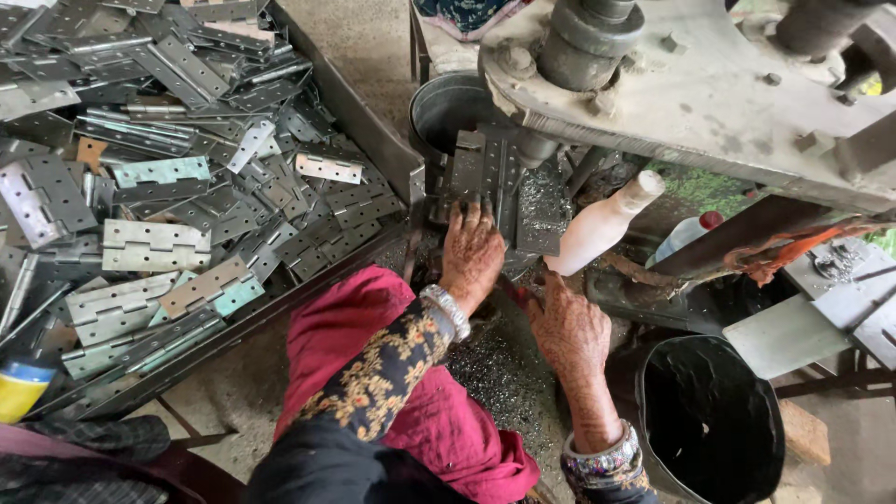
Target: The person repeatedly picks up metal hinge pieces from a bin, places them under a drill press, and operates the machine to drill holes. After each cycle, the person removes the processed piece and places it into a collection bin. The task is performed continuously throughout the clip.
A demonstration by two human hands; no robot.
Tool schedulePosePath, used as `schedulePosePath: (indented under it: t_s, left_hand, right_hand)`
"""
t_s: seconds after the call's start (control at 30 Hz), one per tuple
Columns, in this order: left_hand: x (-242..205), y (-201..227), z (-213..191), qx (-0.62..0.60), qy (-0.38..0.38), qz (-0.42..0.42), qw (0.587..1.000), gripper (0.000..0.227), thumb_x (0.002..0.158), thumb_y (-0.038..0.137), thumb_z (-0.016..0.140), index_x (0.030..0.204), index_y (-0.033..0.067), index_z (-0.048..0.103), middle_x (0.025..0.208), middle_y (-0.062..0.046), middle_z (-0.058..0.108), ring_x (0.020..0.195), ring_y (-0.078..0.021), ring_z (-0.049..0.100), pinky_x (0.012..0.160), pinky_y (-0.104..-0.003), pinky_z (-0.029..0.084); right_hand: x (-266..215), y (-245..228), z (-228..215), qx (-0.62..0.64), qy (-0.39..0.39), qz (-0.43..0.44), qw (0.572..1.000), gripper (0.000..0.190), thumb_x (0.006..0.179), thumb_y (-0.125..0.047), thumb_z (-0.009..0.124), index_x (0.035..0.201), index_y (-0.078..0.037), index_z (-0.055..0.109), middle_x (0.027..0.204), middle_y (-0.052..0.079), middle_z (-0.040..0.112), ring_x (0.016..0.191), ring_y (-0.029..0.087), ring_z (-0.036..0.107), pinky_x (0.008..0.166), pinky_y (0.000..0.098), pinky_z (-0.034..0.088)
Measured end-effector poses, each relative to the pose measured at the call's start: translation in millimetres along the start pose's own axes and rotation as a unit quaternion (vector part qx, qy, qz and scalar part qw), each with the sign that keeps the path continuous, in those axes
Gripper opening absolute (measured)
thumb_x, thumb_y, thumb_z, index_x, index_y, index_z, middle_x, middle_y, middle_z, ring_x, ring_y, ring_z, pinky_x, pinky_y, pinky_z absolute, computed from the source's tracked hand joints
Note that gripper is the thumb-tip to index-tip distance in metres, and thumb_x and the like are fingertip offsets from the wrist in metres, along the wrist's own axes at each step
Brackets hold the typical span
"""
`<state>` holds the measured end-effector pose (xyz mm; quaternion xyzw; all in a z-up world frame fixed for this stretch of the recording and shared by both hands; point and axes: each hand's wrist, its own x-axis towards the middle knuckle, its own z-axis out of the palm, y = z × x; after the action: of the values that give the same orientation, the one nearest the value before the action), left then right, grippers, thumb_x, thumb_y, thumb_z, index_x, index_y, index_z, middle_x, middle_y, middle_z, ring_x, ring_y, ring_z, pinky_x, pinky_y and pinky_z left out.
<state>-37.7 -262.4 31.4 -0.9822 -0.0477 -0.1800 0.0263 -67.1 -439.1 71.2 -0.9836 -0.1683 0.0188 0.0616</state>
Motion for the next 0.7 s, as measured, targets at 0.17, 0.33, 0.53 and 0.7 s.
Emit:
schedulePosePath:
  t_s: [0.17, 0.33, 0.53, 0.7]
  left_hand:
    - [10.8, 0.6, -1.0, -0.011, -0.08, -0.017, 0.997, 0.039, 0.101, 0.024, 0.051, 0.125, 0.0004, 0.069, 0.151, -0.019, 0.049, 0.148, -0.0371, 0.036, 0.126, -0.057, 0.014]
    - [-7.6, -2.3, 6.0, -0.035, -0.01, -0.02, 0.999, 0.042, 0.096, 0.026, 0.051, 0.125, 0.0004, 0.068, 0.155, -0.017, 0.046, 0.143, -0.0364, 0.038, 0.122, -0.057, 0.015]
    - [14.0, -3.7, 20.3, -0.065, 0.014, -0.044, 0.997, 0.043, 0.1, 0.027, 0.051, 0.128, -0.0016, 0.067, 0.157, -0.018, 0.046, 0.144, -0.0365, 0.04, 0.125, -0.057, 0.015]
    - [18.2, -2.3, 29.1, -0.068, 0.101, -0.03, 0.992, 0.048, 0.095, 0.027, 0.052, 0.13, -0.0024, 0.068, 0.149, -0.018, 0.051, 0.139, -0.0371, 0.044, 0.122, -0.058, 0.016]
  right_hand:
    - [-47.5, 17.9, 78.6, 0.062, -0.046, 0.062, 0.995, 0.042, 0.093, -0.041, 0.064, 0.126, -0.016, 0.059, 0.094, 0.018, 0.075, 0.087, 0.038, 0.074, 0.076, 0.0511, 0.058]
    - [-45.9, 30.7, 113.0, 0.116, -0.132, 0.087, 0.981, 0.041, 0.095, -0.05, 0.062, 0.116, -0.016, 0.064, 0.1, 0.018, 0.075, 0.095, 0.039, 0.073, 0.081, 0.0522, 0.057]
    - [-22.1, 40.7, 90.5, 0.112, -0.09, 0.035, 0.989, 0.045, 0.098, -0.052, 0.058, 0.118, -0.012, 0.063, 0.102, 0.022, 0.074, 0.099, 0.042, 0.07, 0.084, 0.0545, 0.055]
    - [-41.0, 36.3, 104.1, 0.147, -0.064, 0.08, 0.984, 0.049, 0.091, -0.049, 0.061, 0.126, -0.015, 0.063, 0.106, 0.022, 0.073, 0.099, 0.042, 0.07, 0.084, 0.0546, 0.055]
